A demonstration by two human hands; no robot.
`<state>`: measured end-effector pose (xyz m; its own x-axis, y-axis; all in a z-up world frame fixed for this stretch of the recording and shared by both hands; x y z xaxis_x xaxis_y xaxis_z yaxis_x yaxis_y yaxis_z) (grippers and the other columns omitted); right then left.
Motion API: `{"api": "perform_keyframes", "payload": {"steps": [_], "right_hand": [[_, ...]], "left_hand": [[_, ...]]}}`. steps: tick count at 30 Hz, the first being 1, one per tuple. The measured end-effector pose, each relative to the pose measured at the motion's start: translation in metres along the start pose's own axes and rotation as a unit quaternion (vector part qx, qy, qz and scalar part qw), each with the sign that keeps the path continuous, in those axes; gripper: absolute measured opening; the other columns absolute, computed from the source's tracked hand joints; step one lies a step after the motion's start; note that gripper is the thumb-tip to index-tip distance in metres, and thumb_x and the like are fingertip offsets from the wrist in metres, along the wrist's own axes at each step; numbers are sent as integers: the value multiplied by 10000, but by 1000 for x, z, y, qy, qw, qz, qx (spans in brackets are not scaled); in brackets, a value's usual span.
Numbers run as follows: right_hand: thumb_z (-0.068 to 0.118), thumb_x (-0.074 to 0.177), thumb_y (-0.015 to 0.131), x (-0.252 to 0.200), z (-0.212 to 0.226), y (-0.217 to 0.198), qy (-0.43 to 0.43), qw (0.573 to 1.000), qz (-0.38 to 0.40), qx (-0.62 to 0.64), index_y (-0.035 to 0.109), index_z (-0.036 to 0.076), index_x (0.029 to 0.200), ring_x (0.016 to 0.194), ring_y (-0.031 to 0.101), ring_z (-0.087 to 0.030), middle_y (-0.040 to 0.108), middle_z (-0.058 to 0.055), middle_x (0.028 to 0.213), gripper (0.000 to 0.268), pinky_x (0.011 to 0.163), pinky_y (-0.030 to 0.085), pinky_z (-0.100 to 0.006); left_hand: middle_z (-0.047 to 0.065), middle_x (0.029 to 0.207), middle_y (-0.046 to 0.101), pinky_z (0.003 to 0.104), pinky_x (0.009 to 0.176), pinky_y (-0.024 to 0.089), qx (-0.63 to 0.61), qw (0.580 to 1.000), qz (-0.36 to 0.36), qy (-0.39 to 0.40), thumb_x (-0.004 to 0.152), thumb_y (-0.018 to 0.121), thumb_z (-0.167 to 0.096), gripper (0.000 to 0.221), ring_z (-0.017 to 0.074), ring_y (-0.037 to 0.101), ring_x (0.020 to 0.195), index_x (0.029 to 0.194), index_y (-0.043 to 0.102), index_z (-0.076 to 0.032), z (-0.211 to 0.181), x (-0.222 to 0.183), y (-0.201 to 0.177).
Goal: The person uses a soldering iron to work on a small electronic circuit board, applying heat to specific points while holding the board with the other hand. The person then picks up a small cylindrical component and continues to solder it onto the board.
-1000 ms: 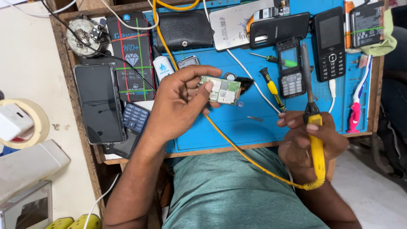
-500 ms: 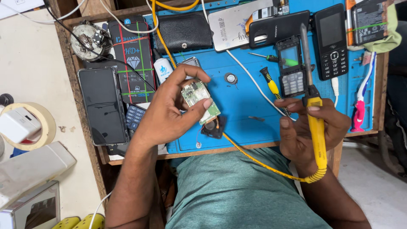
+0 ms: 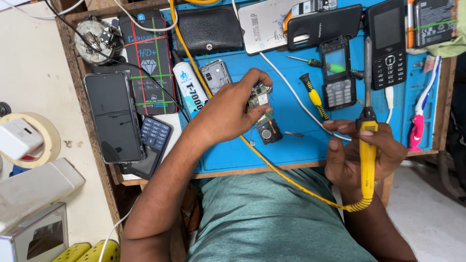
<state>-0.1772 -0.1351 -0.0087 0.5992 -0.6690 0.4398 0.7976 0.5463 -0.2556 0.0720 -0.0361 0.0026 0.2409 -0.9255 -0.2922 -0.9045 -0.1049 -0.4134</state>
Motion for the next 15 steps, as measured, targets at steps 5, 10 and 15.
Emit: {"api": "perform_keyframes", "payload": {"steps": [5, 10, 15], "right_hand": [[30, 1067, 681, -2, -6, 1, -11, 1000, 12, -3, 344, 107, 1330, 1060, 700, -181, 487, -91, 1140, 435, 916, 711, -395], [84, 1069, 723, 0, -3, -6, -8, 999, 10, -40, 383, 107, 1336, 976, 657, -161, 512, -117, 1127, 433, 882, 718, -402], [120, 1125, 734, 3, -5, -16, -27, 997, 32, -72, 362, 107, 1334, 966, 639, -135, 525, -109, 1094, 427, 885, 695, -378]], "left_hand": [[177, 966, 726, 468, 707, 547, 95, 988, -84, 85, 881, 783, -200, 510, 350, 721, 840, 1302, 530, -63, -10, -3, -7], [141, 1013, 683, 484, 731, 549, 210, 971, -86, 74, 876, 777, -206, 454, 363, 682, 887, 1286, 629, -79, -19, -9, -9], [110, 1123, 648, 437, 863, 539, 276, 944, -137, 119, 862, 772, -182, 416, 317, 608, 1010, 1251, 676, -70, -22, -16, -13]]}}
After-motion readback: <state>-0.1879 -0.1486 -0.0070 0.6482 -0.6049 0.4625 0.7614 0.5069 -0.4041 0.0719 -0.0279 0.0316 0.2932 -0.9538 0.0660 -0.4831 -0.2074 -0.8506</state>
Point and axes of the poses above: each hand's wrist, its own x-axis towards the middle knuckle, its own y-axis out of the palm, z = x × y, the point moved 4 cm from there along x, towards the middle knuckle
